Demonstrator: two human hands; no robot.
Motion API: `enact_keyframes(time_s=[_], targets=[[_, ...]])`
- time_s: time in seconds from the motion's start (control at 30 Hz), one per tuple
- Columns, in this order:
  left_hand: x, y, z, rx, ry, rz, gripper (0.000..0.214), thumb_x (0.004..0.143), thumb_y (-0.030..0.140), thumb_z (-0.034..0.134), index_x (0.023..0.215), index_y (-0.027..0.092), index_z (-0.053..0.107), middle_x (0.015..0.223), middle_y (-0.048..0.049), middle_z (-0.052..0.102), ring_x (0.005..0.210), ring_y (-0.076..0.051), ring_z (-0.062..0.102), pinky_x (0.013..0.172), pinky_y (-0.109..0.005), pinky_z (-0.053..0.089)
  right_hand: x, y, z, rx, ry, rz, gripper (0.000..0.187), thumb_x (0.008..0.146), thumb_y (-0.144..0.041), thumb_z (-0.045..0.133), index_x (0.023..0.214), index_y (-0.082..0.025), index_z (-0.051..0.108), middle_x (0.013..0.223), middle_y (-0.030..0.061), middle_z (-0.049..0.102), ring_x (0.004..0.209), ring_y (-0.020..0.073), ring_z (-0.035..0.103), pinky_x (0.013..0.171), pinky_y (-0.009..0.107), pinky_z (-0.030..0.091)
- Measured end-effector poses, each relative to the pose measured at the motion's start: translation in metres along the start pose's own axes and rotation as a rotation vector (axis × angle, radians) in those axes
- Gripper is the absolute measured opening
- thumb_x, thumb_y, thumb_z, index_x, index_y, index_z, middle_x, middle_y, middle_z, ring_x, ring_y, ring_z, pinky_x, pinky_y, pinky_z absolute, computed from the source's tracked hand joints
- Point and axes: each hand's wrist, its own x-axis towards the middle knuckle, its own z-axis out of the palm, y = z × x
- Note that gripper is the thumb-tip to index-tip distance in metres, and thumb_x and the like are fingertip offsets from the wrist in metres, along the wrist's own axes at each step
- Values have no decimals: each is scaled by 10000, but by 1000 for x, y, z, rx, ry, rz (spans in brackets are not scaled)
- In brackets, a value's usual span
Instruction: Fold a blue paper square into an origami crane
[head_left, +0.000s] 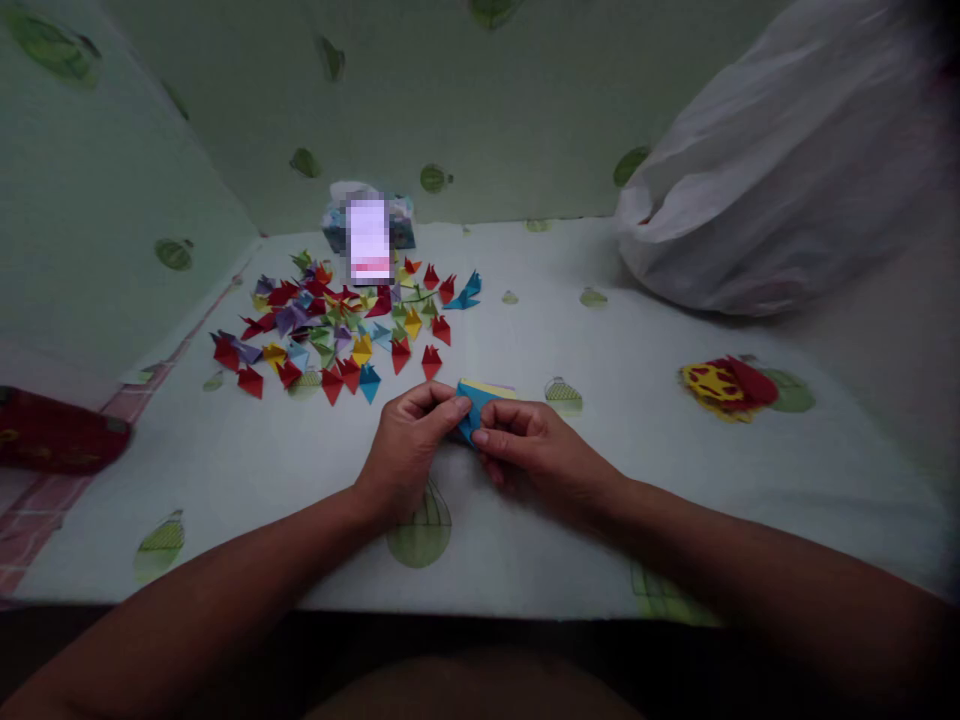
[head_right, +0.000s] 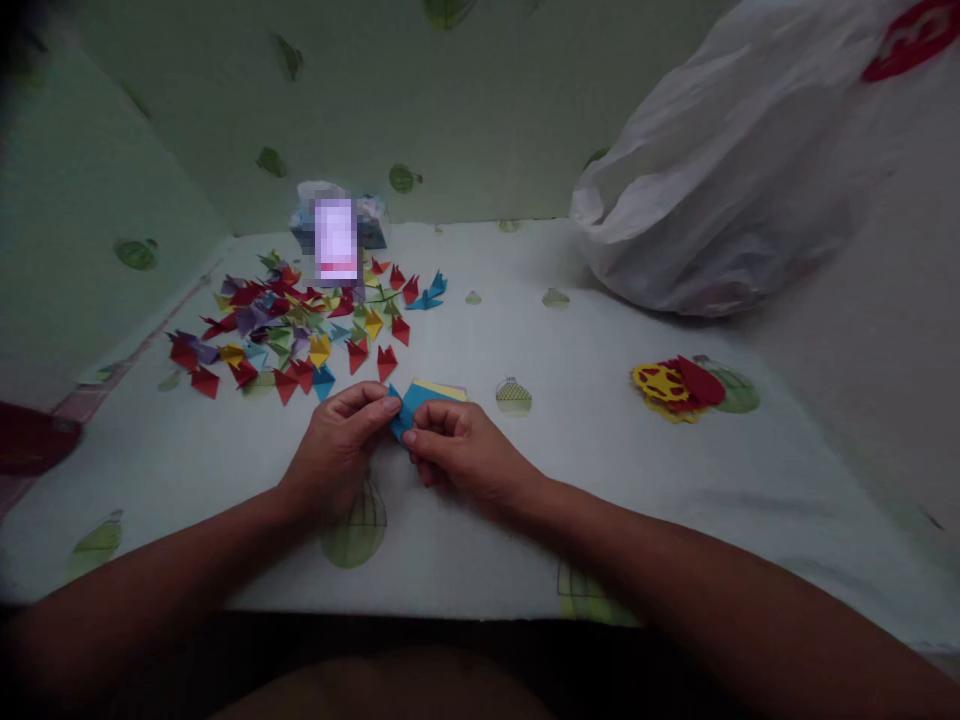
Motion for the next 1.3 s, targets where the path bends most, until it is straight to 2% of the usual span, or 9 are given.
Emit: enact_keyframes(time_s=[0.23, 0.57, 0.8, 1.3], targets=[[0, 3, 3, -126, -11, -117, 202, 722, 289, 818, 675, 157, 672, 620, 26, 633, 603, -88, 542, 632, -217, 452, 1, -4, -2, -54, -15, -6, 404, 786, -483, 780, 711, -174, 532, 550, -48, 550, 445, 56, 465, 433, 194, 334], [1, -2, 0, -78, -13, -84, 185, 780, 274, 793, 695, 158, 675, 624, 35, 615, 601, -71, 525, 620, -198, 423, 0, -5, -3, -158, 14, -11, 406, 805, -499, 761, 724, -175, 530, 527, -45, 537, 447, 57, 448, 441, 189, 326], [0, -1, -3, 25, -41, -5, 176, 816, 300, 782, 735, 170, 697, 657, 30, 635, 622, -90, 543, 632, -225, 433, -2, -7, -4, -157, 125, -158, 360, 867, -505, 731, 856, -187, 561, 626, -43, 568, 506, 80, 513, 485, 220, 411], [-1, 4, -2, 109, -62, 6, 197, 801, 334, 806, 722, 173, 726, 667, 10, 684, 628, -106, 592, 647, -235, 480, 3, -4, -6, -88, 126, -189, 315, 838, -416, 781, 851, -178, 576, 605, -39, 608, 520, 87, 558, 517, 229, 456]])
